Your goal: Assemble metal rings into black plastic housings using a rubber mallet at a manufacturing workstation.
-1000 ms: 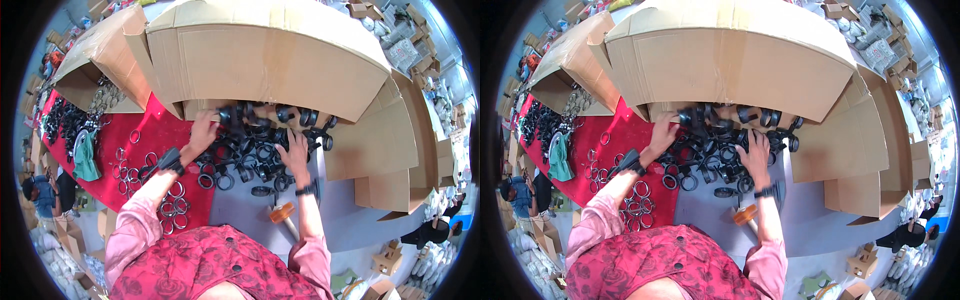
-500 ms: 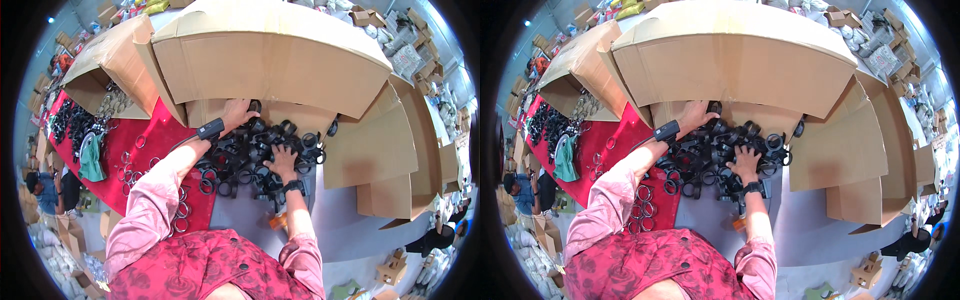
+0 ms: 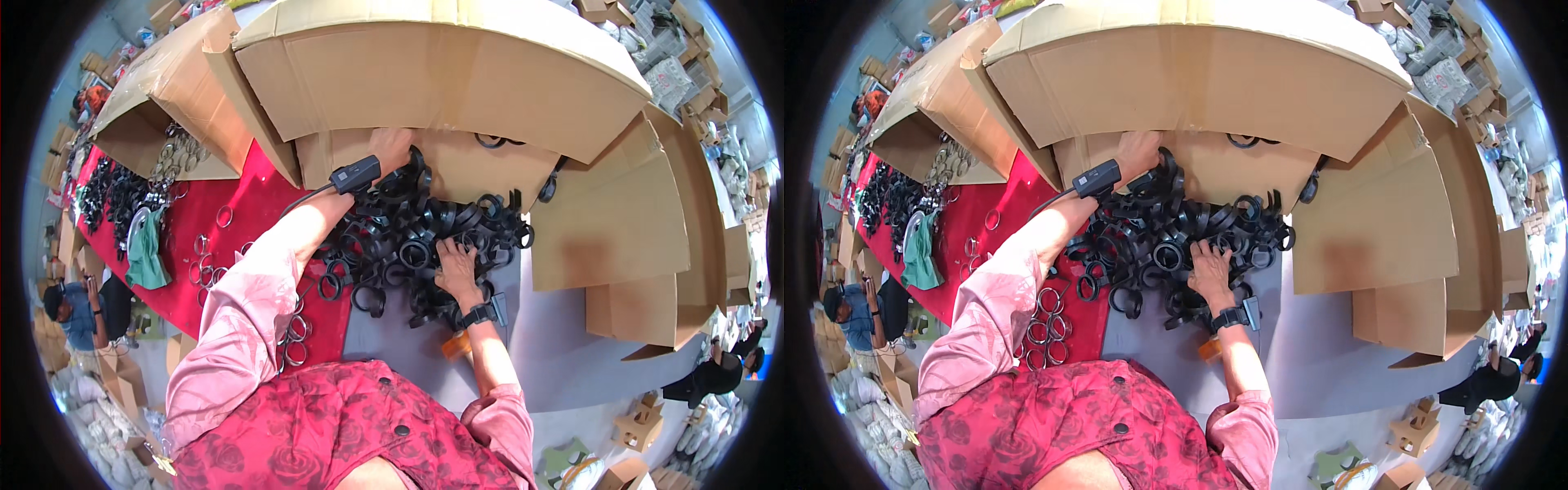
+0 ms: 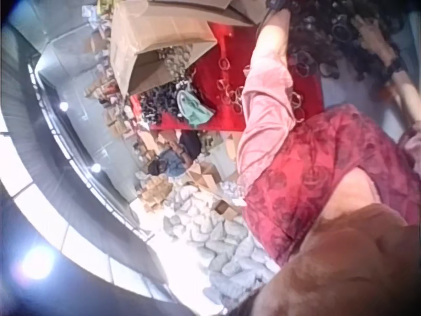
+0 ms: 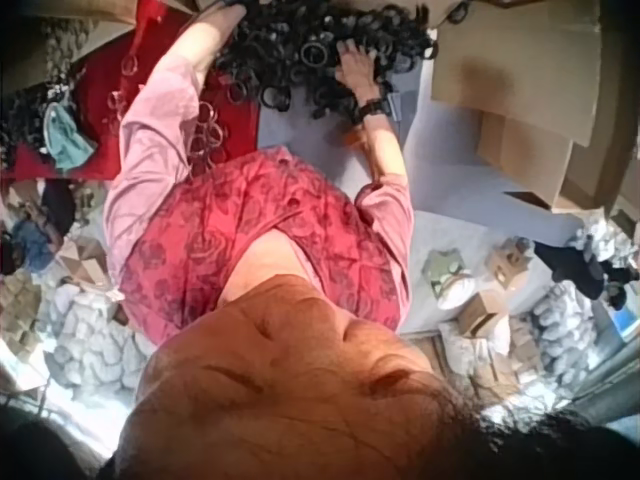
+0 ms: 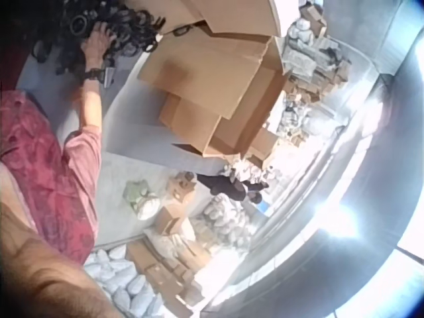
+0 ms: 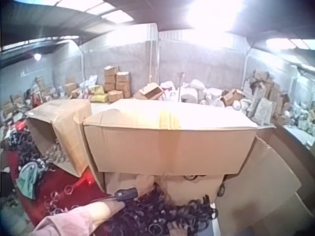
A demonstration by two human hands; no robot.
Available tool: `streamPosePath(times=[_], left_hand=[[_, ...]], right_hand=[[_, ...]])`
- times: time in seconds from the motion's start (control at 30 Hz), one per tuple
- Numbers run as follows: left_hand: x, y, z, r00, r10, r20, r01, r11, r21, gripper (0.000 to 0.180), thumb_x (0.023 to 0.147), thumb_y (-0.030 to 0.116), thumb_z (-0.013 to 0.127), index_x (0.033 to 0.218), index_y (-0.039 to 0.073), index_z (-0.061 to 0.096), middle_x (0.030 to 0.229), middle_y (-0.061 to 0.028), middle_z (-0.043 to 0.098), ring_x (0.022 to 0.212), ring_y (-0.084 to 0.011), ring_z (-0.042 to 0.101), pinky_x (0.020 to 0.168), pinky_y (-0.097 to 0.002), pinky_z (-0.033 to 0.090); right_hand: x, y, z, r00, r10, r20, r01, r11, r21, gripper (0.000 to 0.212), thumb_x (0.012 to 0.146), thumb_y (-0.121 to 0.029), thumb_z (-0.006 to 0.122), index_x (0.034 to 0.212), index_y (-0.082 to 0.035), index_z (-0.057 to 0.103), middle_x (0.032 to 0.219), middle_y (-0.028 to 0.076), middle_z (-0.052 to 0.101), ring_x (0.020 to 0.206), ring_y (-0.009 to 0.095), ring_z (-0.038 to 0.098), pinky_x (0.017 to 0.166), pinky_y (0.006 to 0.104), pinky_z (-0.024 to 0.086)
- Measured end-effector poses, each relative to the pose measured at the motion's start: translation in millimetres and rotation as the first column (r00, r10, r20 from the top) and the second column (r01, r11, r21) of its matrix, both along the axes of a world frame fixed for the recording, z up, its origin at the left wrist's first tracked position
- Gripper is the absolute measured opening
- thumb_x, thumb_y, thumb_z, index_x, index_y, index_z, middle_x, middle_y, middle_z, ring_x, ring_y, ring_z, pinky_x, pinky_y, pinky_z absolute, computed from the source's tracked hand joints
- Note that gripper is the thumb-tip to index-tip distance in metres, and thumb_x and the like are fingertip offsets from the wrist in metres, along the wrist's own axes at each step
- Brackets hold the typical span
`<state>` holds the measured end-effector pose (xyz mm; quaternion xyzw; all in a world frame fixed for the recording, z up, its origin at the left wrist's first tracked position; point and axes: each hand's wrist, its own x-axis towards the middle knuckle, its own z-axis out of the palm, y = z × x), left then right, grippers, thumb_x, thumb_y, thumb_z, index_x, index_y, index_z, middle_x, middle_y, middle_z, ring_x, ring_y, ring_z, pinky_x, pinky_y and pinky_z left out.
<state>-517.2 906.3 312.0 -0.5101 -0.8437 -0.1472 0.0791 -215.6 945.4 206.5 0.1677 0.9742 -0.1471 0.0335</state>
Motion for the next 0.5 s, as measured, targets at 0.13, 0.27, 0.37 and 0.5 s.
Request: streamPosePath(times=[0.13,0.27,0.37,0.5], left_hand=[[7.3,-20.6,-4.6,0.990,-0.001,0.141,0.010,0.998,-0.060,0.029,0.072,0.012,0.079,0.094,-0.005,0.069,0.096,-0.0261,0.068,0.090,-0.0457,0.067,0.076,-0.0520,0.056],[30.9,-40.0,-2.3,0.981,-0.028,0.190,0.034,0.999,-0.031,0.035,0.074,0.017,0.080,0.101,-0.003,0.068,0.101,-0.0256,0.067,0.096,-0.0460,0.066,0.079,-0.0528,0.055],[48.1,-58.2,7.4,0.968,-0.098,0.230,0.097,0.995,0.015,0.040,0.078,0.021,0.080,0.108,-0.001,0.064,0.106,-0.0254,0.066,0.101,-0.0466,0.065,0.082,-0.0538,0.054],[65.9,-86.4,24.9,0.956,-0.271,0.114,0.262,0.961,0.088,0.041,0.080,0.023,0.079,0.111,0.003,0.062,0.102,-0.0190,0.065,0.103,-0.0431,0.061,0.083,-0.0518,0.051]], right_hand=[[3.7,-4.7,12.7,1.000,0.020,0.024,-0.018,0.997,-0.074,0.070,0.067,-0.009,0.075,0.135,-0.002,0.056,0.125,0.014,0.058,0.116,0.036,0.059,0.107,0.0584,0.035],[5.5,-7.9,-0.3,0.999,0.021,0.039,-0.014,0.987,-0.163,0.062,0.067,-0.006,0.073,0.127,0.004,0.059,0.123,0.017,0.059,0.118,0.037,0.059,0.105,0.0592,0.039],[5.8,-11.7,-5.0,1.000,-0.001,0.011,0.003,0.985,-0.170,0.058,0.068,-0.004,0.072,0.124,0.005,0.060,0.123,0.017,0.059,0.119,0.038,0.059,0.103,0.0588,0.042],[1.6,-31.3,7.4,0.998,0.016,0.062,-0.001,0.972,-0.233,0.056,0.068,-0.003,0.072,0.122,0.003,0.061,0.124,0.017,0.058,0.118,0.038,0.059,0.101,0.0564,0.044]])
